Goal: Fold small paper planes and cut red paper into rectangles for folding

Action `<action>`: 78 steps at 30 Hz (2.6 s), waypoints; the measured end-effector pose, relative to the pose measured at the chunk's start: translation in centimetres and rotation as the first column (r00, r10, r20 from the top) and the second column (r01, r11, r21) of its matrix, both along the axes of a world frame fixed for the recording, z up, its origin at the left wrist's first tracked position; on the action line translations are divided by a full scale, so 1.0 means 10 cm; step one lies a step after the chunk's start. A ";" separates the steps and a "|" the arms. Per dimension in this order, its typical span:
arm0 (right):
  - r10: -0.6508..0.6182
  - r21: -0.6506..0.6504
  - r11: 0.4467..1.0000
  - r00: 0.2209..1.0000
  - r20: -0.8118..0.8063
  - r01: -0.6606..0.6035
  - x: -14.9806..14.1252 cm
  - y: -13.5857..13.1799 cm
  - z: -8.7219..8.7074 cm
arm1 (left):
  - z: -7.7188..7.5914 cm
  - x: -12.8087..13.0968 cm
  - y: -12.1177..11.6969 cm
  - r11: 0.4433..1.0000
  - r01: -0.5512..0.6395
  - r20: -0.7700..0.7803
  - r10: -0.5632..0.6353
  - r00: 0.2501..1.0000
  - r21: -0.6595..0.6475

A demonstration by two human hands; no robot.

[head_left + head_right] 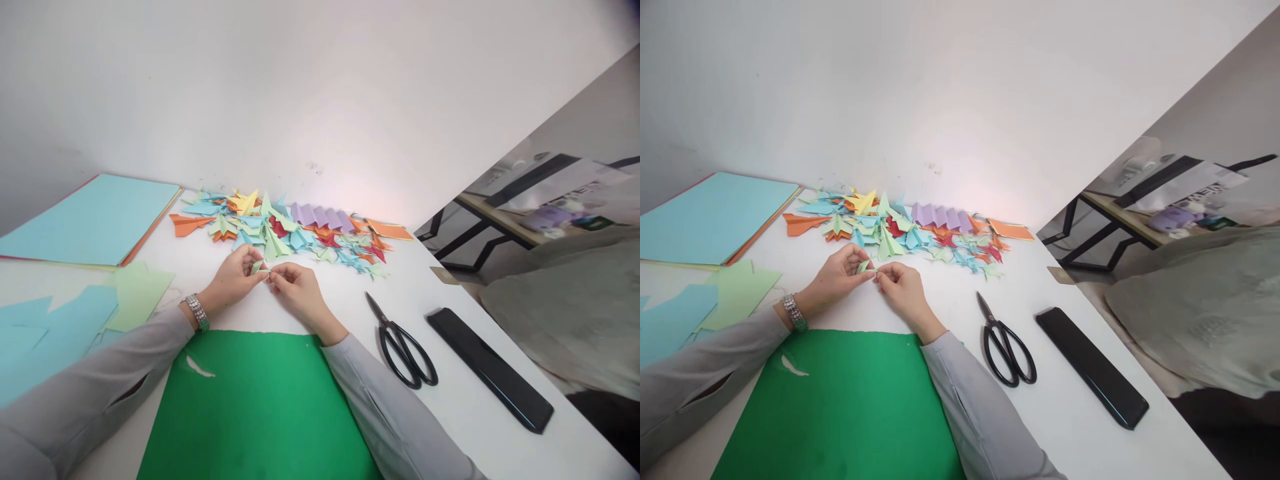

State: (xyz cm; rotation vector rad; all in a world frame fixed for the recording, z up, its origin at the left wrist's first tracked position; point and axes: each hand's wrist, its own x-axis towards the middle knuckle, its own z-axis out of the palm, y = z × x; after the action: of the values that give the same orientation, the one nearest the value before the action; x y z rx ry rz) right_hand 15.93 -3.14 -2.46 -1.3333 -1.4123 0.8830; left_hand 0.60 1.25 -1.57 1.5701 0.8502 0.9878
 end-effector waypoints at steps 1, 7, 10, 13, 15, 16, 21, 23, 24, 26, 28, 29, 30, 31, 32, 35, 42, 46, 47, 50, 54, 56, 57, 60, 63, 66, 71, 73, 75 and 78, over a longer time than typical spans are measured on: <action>0.002 -0.002 1.000 1.000 -0.006 -0.002 0.00 0.00 0.00 | 0.00 0.00 0.00 1.000 0.005 -0.001 -0.005 1.000 0.005; -0.011 -0.002 1.000 1.000 0.002 0.011 0.00 -0.01 0.02 | -0.01 0.00 0.00 1.000 0.012 -0.015 -0.012 1.000 0.013; -0.020 0.007 1.000 0.999 0.028 0.020 0.00 0.00 0.02 | -0.01 0.00 -0.01 1.000 0.017 -0.020 -0.016 1.000 0.019; -0.019 0.015 1.000 0.999 0.047 0.018 0.00 0.00 0.00 | -0.02 0.00 0.00 1.000 0.020 -0.015 -0.020 1.000 0.014; -0.018 0.018 1.000 0.999 0.052 0.017 0.01 0.00 0.00 | -0.02 0.00 0.00 1.000 0.019 -0.013 -0.019 1.000 0.011; -0.015 0.019 1.000 0.999 0.052 0.014 0.01 0.01 -0.01 | -0.02 0.00 0.00 1.000 0.020 -0.013 -0.020 1.000 0.010; 0.010 0.009 1.000 1.000 0.030 -0.010 0.00 0.01 -0.01 | -0.02 0.00 0.00 1.000 0.017 -0.006 -0.017 1.000 -0.018; 0.012 0.010 1.000 1.000 0.024 -0.012 0.00 0.01 -0.01 | -0.01 0.00 0.00 0.999 0.013 -0.003 -0.013 1.000 -0.030; 0.012 0.012 1.000 1.000 0.025 -0.013 0.00 0.01 -0.01 | -0.01 0.00 0.00 0.999 0.011 -0.004 -0.011 1.000 -0.034; 0.008 0.015 1.000 0.999 0.037 -0.009 -0.01 0.00 -0.01 | 0.00 0.00 0.00 0.999 0.007 -0.007 -0.007 1.000 -0.038; -0.013 0.033 0.999 0.997 0.077 0.011 -0.01 -0.01 -0.02 | 0.01 0.00 0.00 0.999 0.003 -0.005 -0.003 1.000 -0.040; -0.033 0.054 0.998 0.993 0.111 0.027 -0.02 -0.01 -0.03 | 0.01 0.00 -0.01 0.999 0.003 -0.004 -0.004 1.000 -0.041; -0.058 0.083 0.996 0.986 0.154 0.046 -0.02 -0.01 -0.04 | 0.01 0.00 -0.01 0.999 0.006 -0.003 -0.006 1.000 -0.041; -0.085 0.116 0.991 0.975 0.203 0.062 -0.03 -0.02 -0.04 | 0.01 0.00 -0.01 0.999 0.009 -0.005 -0.009 1.000 -0.041; -0.112 0.152 0.986 0.960 0.255 0.074 -0.03 -0.03 -0.05 | 0.01 -0.01 -0.01 0.999 0.012 -0.007 -0.012 1.000 -0.042; -0.179 0.235 0.967 0.907 0.381 0.092 -0.04 -0.05 -0.05 | 0.02 -0.01 -0.02 0.999 0.005 -0.010 -0.006 1.000 -0.053; -0.248 0.329 0.942 0.804 0.540 0.069 -0.04 -0.08 -0.03 | 0.06 -0.01 -0.04 0.992 -0.029 -0.033 0.025 0.999 -0.122; -0.203 0.354 0.935 0.807 0.555 -0.008 -0.04 -0.09 -0.04 | 0.08 -0.02 -0.03 0.988 -0.071 -0.030 0.067 0.997 -0.138; -0.195 0.364 0.931 0.808 0.557 -0.026 -0.04 -0.09 -0.04 | 0.08 -0.02 -0.03 0.986 -0.083 -0.022 0.081 0.996 -0.145; -0.191 0.390 0.919 0.796 0.574 -0.061 -0.03 -0.10 -0.04 | 0.09 -0.03 -0.02 0.980 -0.109 0.004 0.111 0.994 -0.165; -0.171 0.388 0.916 0.781 0.600 -0.097 -0.03 -0.11 -0.04 | 0.11 -0.03 -0.03 0.978 -0.102 0.040 0.111 0.993 -0.183; -0.160 0.394 0.912 0.789 0.594 -0.112 -0.04 -0.12 -0.04 | 0.12 -0.03 -0.03 0.977 -0.098 0.046 0.108 0.993 -0.188; -0.159 0.399 0.910 0.796 0.584 -0.112 -0.05 -0.12 -0.04 | 0.12 -0.03 -0.03 0.977 -0.097 0.047 0.108 0.993 -0.188; -0.168 0.397 0.917 0.862 0.478 -0.042 -0.06 -0.11 -0.06 | 0.11 -0.03 -0.02 0.976 -0.096 0.068 0.111 0.992 -0.196; -0.153 0.285 0.954 0.965 0.214 0.088 -0.05 -0.07 -0.07 | 0.09 -0.03 0.00 0.972 -0.069 0.127 0.099 0.987 -0.223; -0.100 0.066 0.992 0.991 -0.089 0.106 -0.03 -0.01 -0.05 | 0.08 -0.03 0.01 0.969 -0.043 0.171 0.087 0.981 -0.245; 0.024 -0.065 0.997 0.966 -0.258 -0.042 -0.01 0.01 -0.01 | 0.10 -0.02 -0.01 0.972 -0.026 0.146 0.061 0.987 -0.232; 0.050 -0.077 0.994 0.959 -0.277 -0.074 -0.01 0.01 0.01 | 0.10 -0.02 -0.01 0.978 -0.019 0.133 0.048 0.990 -0.209; 0.065 -0.081 0.992 0.951 -0.303 -0.093 -0.01 0.01 0.01 | 0.09 -0.03 -0.01 0.983 -0.010 0.126 0.034 0.992 -0.185; 0.078 -0.084 0.990 0.943 -0.324 -0.111 0.00 0.02 0.01 | 0.06 -0.03 -0.01 0.987 0.005 0.110 0.013 0.994 -0.162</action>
State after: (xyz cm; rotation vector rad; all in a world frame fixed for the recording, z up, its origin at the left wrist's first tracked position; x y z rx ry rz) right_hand 15.96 -2.99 -2.37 -1.1404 -1.1974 1.1915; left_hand 0.28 1.19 -0.94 1.3641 0.8355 0.9748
